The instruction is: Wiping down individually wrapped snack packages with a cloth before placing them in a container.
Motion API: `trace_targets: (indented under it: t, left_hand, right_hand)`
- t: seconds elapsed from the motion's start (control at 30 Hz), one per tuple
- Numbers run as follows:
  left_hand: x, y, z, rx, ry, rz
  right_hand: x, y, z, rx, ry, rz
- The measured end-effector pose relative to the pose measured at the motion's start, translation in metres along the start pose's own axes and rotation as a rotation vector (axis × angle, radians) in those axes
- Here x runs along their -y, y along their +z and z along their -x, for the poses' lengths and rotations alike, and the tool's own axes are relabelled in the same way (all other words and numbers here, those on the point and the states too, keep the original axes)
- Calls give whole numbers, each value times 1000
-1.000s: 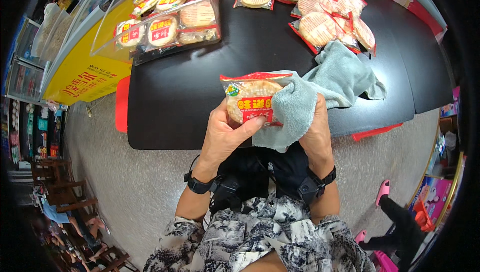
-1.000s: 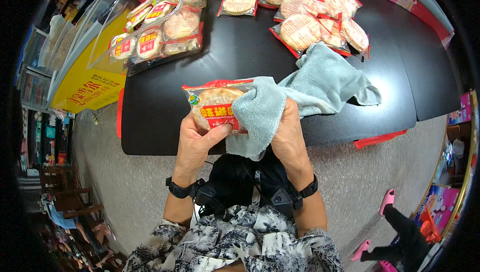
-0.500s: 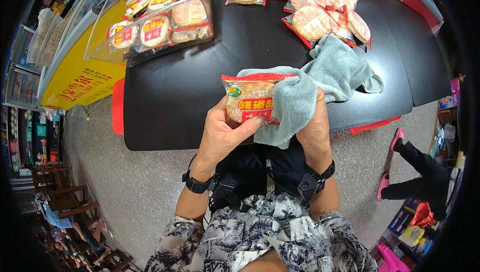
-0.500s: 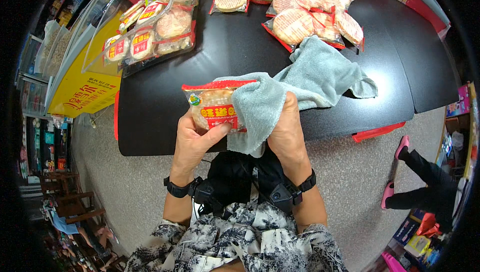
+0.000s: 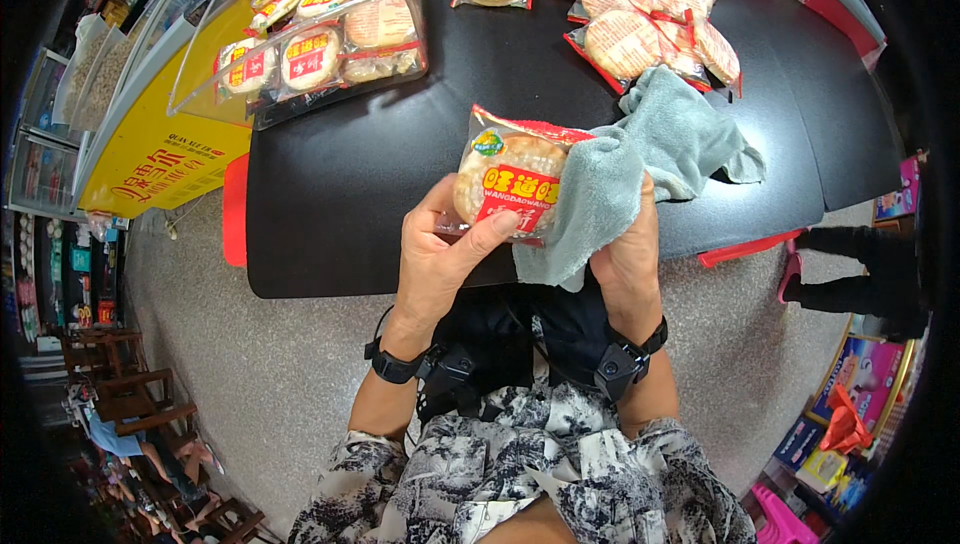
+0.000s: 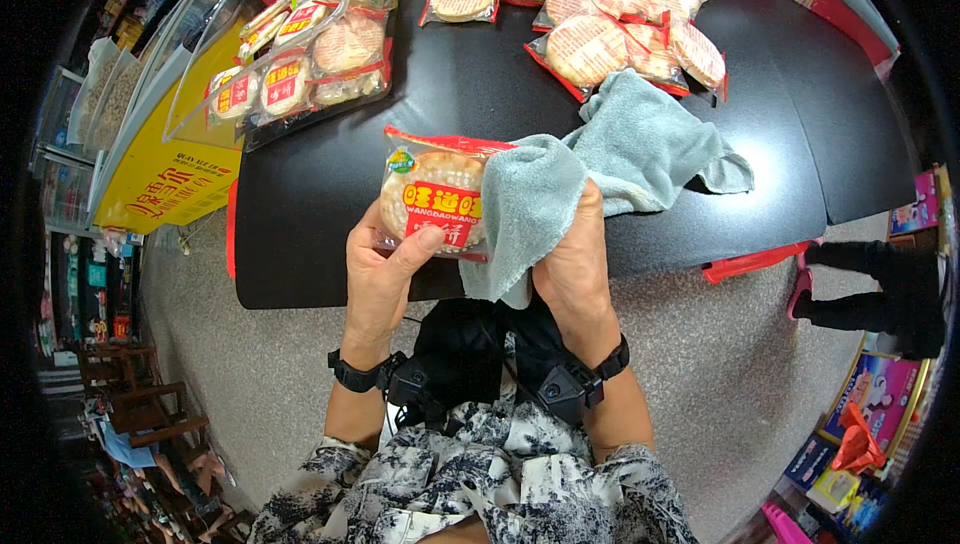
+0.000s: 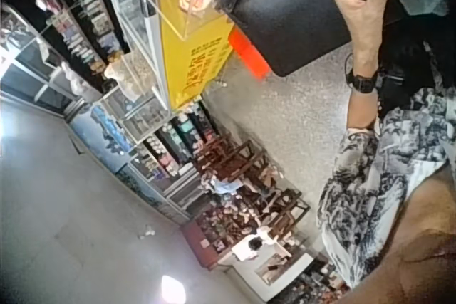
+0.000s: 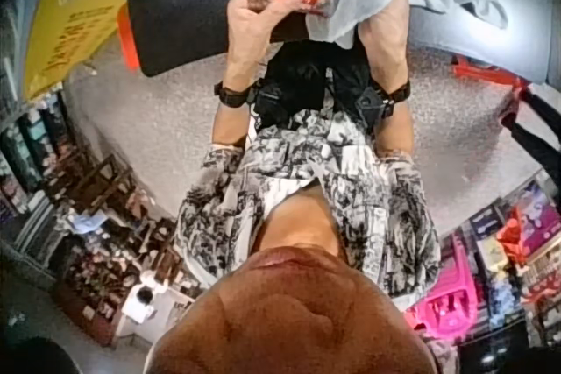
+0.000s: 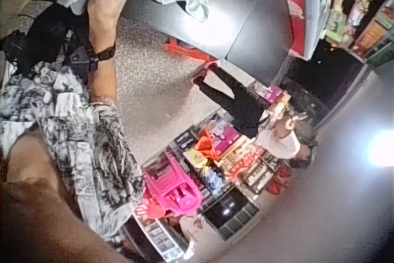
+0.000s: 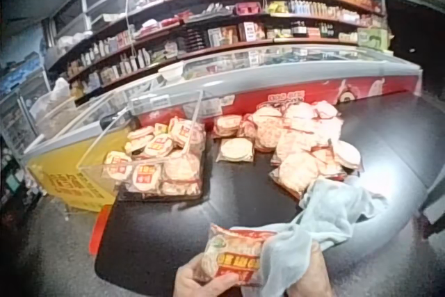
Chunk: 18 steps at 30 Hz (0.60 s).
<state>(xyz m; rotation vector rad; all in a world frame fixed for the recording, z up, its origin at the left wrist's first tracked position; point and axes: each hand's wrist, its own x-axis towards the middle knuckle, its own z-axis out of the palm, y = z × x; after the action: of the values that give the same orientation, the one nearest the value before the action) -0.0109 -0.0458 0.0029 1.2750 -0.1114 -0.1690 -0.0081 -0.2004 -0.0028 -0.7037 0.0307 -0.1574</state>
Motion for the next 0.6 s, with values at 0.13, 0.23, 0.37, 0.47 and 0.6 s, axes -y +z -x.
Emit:
trace_targets:
  t: [0.13, 0.23, 0.37, 0.47, 0.6]
  left_hand:
    - [2, 1, 0, -94, 72, 111]
    - [3, -1, -1, -149, 99, 212]
    - [1, -3, -1, -162, 93, 369]
    - [9, -5, -1, -140, 133, 286]
    - [4, -2, -1, -123, 97, 181]
  right_hand:
    - [-1, 2, -1, -9, -37, 10]
    - [1, 2, 0, 17, -15, 59]
    - [5, 4, 0, 77, 73, 230]
    - [9, 10, 1, 105, 69, 208]
    - [9, 9, 1, 93, 49, 243]
